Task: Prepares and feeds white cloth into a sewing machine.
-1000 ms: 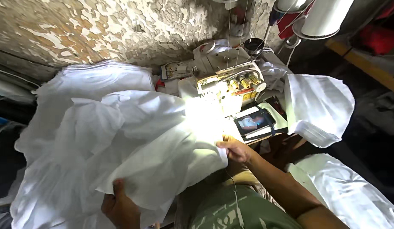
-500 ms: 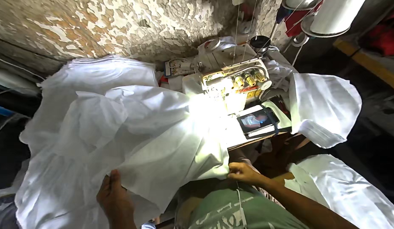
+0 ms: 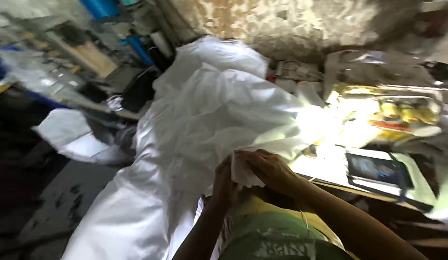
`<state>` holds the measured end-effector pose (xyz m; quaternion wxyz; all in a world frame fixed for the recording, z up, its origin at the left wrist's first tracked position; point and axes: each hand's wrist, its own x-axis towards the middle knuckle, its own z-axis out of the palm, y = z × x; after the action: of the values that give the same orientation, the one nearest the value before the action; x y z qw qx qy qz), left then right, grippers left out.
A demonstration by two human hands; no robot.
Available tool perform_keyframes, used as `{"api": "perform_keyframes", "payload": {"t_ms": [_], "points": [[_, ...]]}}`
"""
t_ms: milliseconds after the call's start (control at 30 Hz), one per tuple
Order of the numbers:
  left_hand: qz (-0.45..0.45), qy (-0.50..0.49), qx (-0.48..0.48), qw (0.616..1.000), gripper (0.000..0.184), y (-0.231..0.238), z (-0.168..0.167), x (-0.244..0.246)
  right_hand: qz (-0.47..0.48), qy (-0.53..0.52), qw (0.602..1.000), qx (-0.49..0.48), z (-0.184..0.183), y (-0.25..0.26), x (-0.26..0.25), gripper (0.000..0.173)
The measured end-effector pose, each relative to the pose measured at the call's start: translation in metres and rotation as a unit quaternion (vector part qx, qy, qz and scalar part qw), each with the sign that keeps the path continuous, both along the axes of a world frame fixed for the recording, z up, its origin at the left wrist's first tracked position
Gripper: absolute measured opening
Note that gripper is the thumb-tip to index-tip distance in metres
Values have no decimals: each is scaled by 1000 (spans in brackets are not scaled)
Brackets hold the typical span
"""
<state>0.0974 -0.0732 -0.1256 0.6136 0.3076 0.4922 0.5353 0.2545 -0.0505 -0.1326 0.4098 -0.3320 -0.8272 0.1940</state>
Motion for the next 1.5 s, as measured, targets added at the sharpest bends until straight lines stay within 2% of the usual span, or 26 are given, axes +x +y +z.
{"api": "perform_keyframes", "payload": {"t_ms": [67,167,300,400,433,500,567,633,700,733,767,833,900,967,1000,1067,1133,1233,1300,1367,1433,1500], "points": [[-21,-6,17,1000,37,-6,-2,-4,-19,-22,998,58,-4,1,-9,25],[-29,-3,36,999,34,-10,4,-7,-27,-37,996,81,4,3,-14,27],[-58,-57,-6,997,34,-12,9,-13,14,-75,993,86,18,-1,-10,19],[-100,-82,-48,990,31,-7,4,-17,-3,-81,989,127,11,1,-11,17],[-104,-56,-42,992,28,-1,0,-19,-14,-93,986,134,10,2,-11,17],[-85,69,-4,994,24,19,-7,-27,-13,-158,979,129,14,-5,-11,16],[-43,170,57,983,26,44,-4,-39,35,-233,969,73,17,-19,-11,10],[-11,237,147,960,28,63,12,-48,113,-322,939,-40,16,-33,-11,14],[15,312,244,918,30,78,42,-47,169,-386,891,-166,16,-34,-10,20],[27,345,286,894,30,87,58,-43,185,-387,881,-202,18,-31,-8,22],[33,381,320,867,30,101,72,-39,194,-375,875,-235,27,-28,-7,25],[4,448,351,822,32,137,92,-32,194,-314,902,-222,49,-25,-4,28],[-62,471,331,816,35,179,107,-33,166,-243,950,-100,70,-22,3,19],[-71,454,345,818,33,196,124,-29,75,-156,981,90,85,-10,12,9],[-63,437,371,817,32,191,133,-24,17,-101,984,146,94,-3,19,9],[-39,392,423,816,29,162,134,-12,-65,34,980,184,108,4,30,13],[-43,323,448,833,23,124,112,-3,-80,129,972,180,111,9,29,10],[-77,203,407,887,21,88,67,5,-27,154,982,107,95,16,15,13],[-70,148,337,927,17,72,61,4,-14,164,985,45,91,18,6,10],[-50,107,293,949,14,61,61,3,10,151,988,-1,89,19,0,11],[-26,70,283,956,12,53,59,3,18,158,987,-12,85,21,-5,15],[-1,53,296,954,15,47,56,3,4,201,979,-25,84,21,-11,8]]}}
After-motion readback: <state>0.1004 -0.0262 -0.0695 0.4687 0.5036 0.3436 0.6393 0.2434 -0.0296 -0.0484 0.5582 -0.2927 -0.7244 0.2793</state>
